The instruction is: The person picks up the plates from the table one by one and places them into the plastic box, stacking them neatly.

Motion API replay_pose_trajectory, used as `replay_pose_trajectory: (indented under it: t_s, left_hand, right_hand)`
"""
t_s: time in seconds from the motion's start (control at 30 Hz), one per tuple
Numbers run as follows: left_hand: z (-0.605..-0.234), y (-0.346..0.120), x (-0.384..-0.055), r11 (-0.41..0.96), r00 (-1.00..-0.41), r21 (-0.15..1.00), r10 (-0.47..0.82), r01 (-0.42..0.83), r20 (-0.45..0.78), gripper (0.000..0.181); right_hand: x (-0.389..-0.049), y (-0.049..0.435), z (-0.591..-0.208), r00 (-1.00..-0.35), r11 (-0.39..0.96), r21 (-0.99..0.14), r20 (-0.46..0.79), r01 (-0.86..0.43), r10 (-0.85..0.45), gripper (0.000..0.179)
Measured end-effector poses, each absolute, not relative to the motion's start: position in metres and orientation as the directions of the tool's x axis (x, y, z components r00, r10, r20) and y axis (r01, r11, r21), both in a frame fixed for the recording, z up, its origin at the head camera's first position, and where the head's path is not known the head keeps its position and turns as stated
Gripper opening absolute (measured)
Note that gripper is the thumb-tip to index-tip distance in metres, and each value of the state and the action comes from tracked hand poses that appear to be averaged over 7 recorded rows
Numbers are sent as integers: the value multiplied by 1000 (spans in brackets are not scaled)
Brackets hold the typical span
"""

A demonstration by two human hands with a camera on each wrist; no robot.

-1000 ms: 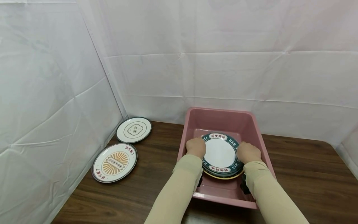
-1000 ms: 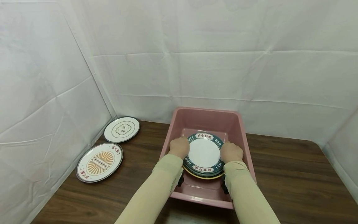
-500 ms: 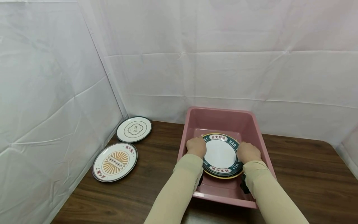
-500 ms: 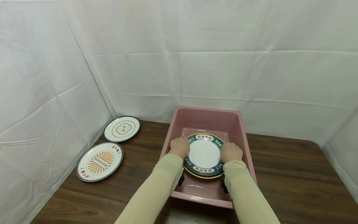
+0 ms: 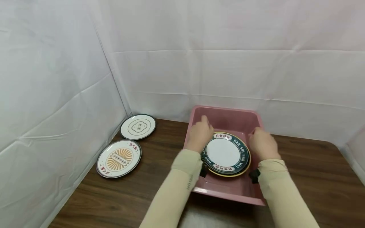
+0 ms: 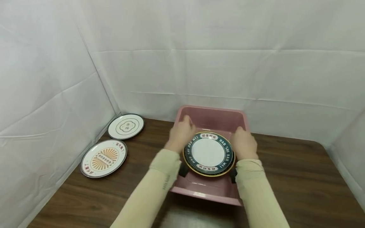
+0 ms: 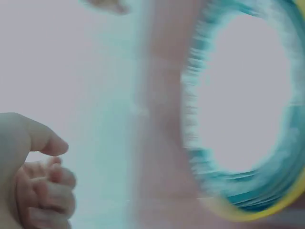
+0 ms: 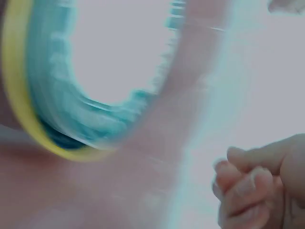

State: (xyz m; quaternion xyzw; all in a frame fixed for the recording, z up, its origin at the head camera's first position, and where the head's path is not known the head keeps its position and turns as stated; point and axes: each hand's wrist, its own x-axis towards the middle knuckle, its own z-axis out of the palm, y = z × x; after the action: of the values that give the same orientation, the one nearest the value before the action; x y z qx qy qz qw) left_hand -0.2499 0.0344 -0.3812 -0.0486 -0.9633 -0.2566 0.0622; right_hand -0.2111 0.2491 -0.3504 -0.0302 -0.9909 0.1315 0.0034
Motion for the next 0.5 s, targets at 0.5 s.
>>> replay_pose_trajectory:
  t_s: [0.5]
  left_hand:
    - [-384,-256,-171,731,-917,626,-394,-273,60,36]
  right_hand:
    - [-87,366,-334,-842,822,-433,217,371,494,33]
